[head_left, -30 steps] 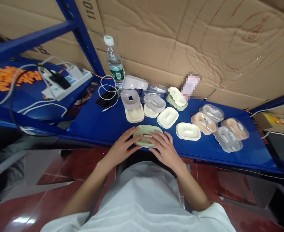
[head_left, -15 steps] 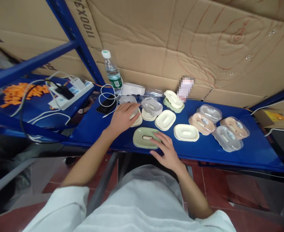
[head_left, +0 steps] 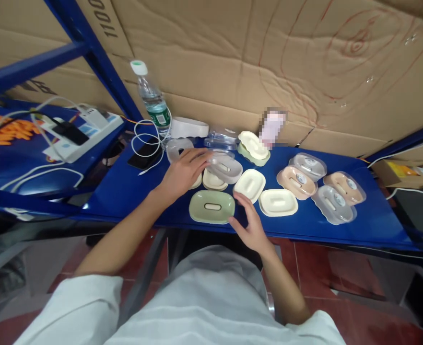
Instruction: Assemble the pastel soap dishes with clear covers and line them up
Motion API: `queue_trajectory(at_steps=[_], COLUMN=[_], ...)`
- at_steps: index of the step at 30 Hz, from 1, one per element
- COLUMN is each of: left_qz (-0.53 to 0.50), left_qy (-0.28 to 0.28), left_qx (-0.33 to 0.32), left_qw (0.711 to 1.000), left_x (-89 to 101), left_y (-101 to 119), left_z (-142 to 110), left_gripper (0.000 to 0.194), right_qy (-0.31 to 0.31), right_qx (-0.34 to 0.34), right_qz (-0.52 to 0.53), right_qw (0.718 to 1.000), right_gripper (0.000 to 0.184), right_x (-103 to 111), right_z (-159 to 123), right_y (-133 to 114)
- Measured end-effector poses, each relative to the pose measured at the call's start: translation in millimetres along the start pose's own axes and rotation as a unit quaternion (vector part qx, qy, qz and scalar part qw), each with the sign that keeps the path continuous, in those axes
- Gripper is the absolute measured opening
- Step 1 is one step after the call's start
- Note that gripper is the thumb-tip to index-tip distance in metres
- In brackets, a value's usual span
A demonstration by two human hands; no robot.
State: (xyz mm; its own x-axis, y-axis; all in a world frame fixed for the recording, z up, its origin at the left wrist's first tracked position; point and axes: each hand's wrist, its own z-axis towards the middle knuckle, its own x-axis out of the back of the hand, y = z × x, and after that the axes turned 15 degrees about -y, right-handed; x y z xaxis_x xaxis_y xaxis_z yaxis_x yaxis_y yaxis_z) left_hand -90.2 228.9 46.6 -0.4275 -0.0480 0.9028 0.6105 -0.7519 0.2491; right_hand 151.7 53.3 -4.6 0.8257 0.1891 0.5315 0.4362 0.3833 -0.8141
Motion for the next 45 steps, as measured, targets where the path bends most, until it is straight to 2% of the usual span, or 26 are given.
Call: queue_trajectory(at_steps=[5,7,10,12,16,18,21,25,28,31,35,41,45], left_qz=[-0.034,-0.043,-0.07,-0.089,-0.111,-0.124,-0.108,-0.089,-0.086,-0.097,-0.134,-0.152,-0.154], left_qy=[0.113,0.129,0.118,0.107,0.061,0.033,-0.009,-0.028,-0.037,-0.042,-0.048,-0.047,-0.058], left_qx=[-0.014,-0.029,-0.063,-0.075,-0.051,-0.039,-0.059,-0.089,-0.095,-0.095,-0.096,-0.093,-0.085], left_qw=[0.993,0.99,0.989,0.987,0.991,0.991,0.992,0.992,0.991,0.99,0.985,0.983,0.983], left_x=[4.4,3.0,-4.8,-12.7,-24.0,-25.9,-27.3,-29.3,-28.5,-26.7,-24.7,-21.9,-22.8], left_y=[18,26,35,37,34,32,33,34,35,37,42,48,49], left_z=[-45,-65,-97,-115,-135,-136,-132,-127,-124,-121,-118,-111,-109], left_gripper=[0.039,0.045,0.053,0.053,0.05,0.058,0.072,0.07,0.069,0.068,0.068,0.068,0.066], right_qy=[-0.032,-0.016,0.007,0.002,-0.01,-0.01,-0.013,-0.019,-0.057,-0.078,-0.064,-0.011,-0.033], right_qx=[-0.009,-0.022,-0.02,-0.006,-0.001,0.004,0.03,0.039,0.049,0.058,0.059,0.043,-0.008], right_qz=[-0.063,-0.075,-0.094,-0.112,-0.124,-0.118,-0.103,-0.126,-0.166,-0.159,-0.153,-0.147,-0.133], right_qw=[0.997,0.997,0.995,0.994,0.992,0.993,0.994,0.991,0.983,0.982,0.984,0.988,0.991], right_gripper=[0.07,0.078,0.092,0.095,0.093,0.084,0.069,0.076,0.077,0.078,0.085,0.081,0.084], right_x=[-8,-10,-12,-11,-7,-6,-6,-7,-7,-6,-8,-13,-11], right_z=[3,3,2,1,2,3,4,3,2,1,0,-2,1], right_y=[-2,-2,-2,-2,0,0,-1,-3,-2,-2,-3,-2,-5])
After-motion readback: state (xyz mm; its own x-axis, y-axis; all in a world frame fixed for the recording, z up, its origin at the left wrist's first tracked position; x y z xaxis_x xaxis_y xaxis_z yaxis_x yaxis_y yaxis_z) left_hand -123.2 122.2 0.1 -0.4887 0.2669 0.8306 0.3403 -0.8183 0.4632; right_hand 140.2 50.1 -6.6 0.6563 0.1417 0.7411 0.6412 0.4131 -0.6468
